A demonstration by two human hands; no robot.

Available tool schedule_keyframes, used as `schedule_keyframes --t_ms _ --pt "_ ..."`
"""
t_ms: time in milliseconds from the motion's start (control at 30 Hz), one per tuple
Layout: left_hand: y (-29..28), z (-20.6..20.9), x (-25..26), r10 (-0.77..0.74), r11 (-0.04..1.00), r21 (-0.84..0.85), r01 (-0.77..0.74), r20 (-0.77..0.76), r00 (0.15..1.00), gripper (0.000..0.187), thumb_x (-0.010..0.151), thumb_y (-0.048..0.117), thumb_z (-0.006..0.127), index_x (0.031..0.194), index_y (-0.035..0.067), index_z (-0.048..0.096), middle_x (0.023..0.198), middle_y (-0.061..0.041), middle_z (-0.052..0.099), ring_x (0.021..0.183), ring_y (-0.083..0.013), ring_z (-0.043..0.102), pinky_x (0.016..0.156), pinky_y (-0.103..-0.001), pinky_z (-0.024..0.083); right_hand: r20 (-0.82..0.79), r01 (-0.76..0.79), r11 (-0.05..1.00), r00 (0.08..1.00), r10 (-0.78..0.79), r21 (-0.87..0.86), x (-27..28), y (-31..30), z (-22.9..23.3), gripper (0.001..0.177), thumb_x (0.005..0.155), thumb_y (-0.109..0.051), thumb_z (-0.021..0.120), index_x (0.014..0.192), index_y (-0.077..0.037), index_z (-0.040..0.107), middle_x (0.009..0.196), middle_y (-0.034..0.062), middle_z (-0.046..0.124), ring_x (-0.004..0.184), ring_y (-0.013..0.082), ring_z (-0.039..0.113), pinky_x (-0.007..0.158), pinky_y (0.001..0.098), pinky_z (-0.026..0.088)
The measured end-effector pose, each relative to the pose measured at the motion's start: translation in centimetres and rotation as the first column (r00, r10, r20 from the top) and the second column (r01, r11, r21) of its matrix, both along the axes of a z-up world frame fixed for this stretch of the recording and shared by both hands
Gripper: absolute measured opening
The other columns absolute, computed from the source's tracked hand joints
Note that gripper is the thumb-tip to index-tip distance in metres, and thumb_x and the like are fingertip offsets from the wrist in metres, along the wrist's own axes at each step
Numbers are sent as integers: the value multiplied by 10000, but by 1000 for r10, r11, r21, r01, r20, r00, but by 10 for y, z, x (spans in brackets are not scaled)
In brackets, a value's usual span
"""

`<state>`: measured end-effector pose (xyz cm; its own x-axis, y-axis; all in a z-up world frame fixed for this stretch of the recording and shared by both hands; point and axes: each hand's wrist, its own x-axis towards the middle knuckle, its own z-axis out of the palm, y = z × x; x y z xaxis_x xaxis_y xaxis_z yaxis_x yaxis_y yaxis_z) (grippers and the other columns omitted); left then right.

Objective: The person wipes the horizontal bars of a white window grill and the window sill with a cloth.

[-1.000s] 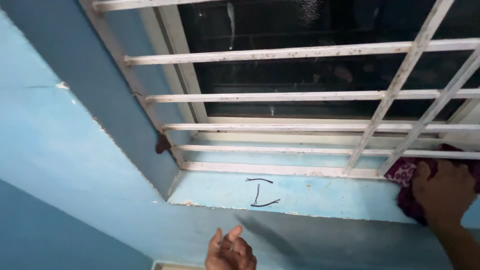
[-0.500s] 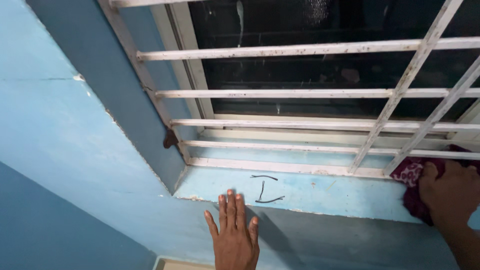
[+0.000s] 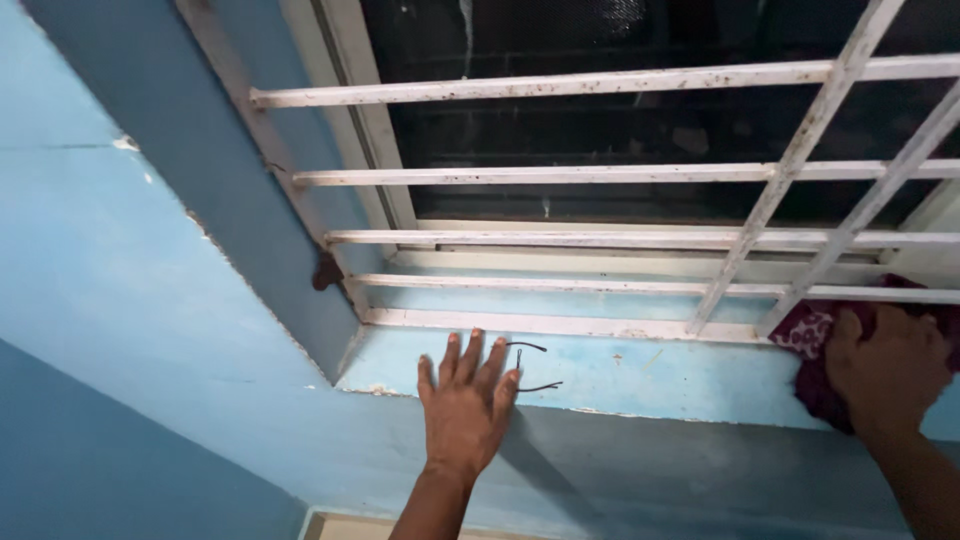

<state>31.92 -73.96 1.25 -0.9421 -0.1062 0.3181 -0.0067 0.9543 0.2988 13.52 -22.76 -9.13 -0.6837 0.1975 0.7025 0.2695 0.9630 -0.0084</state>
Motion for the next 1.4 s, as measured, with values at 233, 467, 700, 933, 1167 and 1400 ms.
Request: schedule_keyframes --t_ms 233,467,700,933,1167,1400 --pt "-3 17 -19 7 996 84 6 -160 987 312 916 379 646 1167 249 777 1185 -37 626 1140 -243 534 1021 -519 339 33 -15 997 999 17 -74 14 -17 21 440 1114 -427 559 1154 -8 686 1142 294 592 1095 438 605 877 573 503" --pt "-10 33 -20 -40 965 253 67 -111 993 302 890 449 774 1059 200 803 1103 -34 622 1110 -240 497 1038 -460 283 57 0 991 998 8 -132 12 -19 26 483 1103 -454 577 1188 12 672 1174 328 592 1195 493 566 886 651 472" --pt "-3 45 -25 69 922 380 -76 33 997 195 734 416 849 860 267 851 1070 77 645 1119 -179 498 1075 -402 265 33 -27 993 999 31 -115 9 -13 21 490 1122 -470 567 1188 7 662 1290 336 585 1238 471 534 972 638 447" --pt "-7 54 -46 -12 956 287 -60 244 970 235 731 366 862 899 217 792 1079 47 643 1111 -229 493 990 -442 337 93 -18 984 995 35 -178 15 -17 23 484 1173 -461 545 1188 9 658 1183 300 596 1126 429 558 941 602 469" --pt "3 30 -75 -118 991 88 103 197 973 156 879 190 728 1014 113 707 1161 -118 598 1087 -341 529 917 -512 401 -52 -26 999 998 25 -25 14 -20 27 446 1099 -445 552 1242 -39 669 1292 296 610 1244 446 556 1006 595 470" --pt "-10 22 -59 -233 945 255 204 91 968 74 808 98 695 851 116 637 942 -47 674 1013 -260 603 936 -417 425 8 -4 988 1000 6 -157 23 -25 29 486 1099 -452 567 1225 3 681 1238 302 607 1243 475 546 968 634 454"
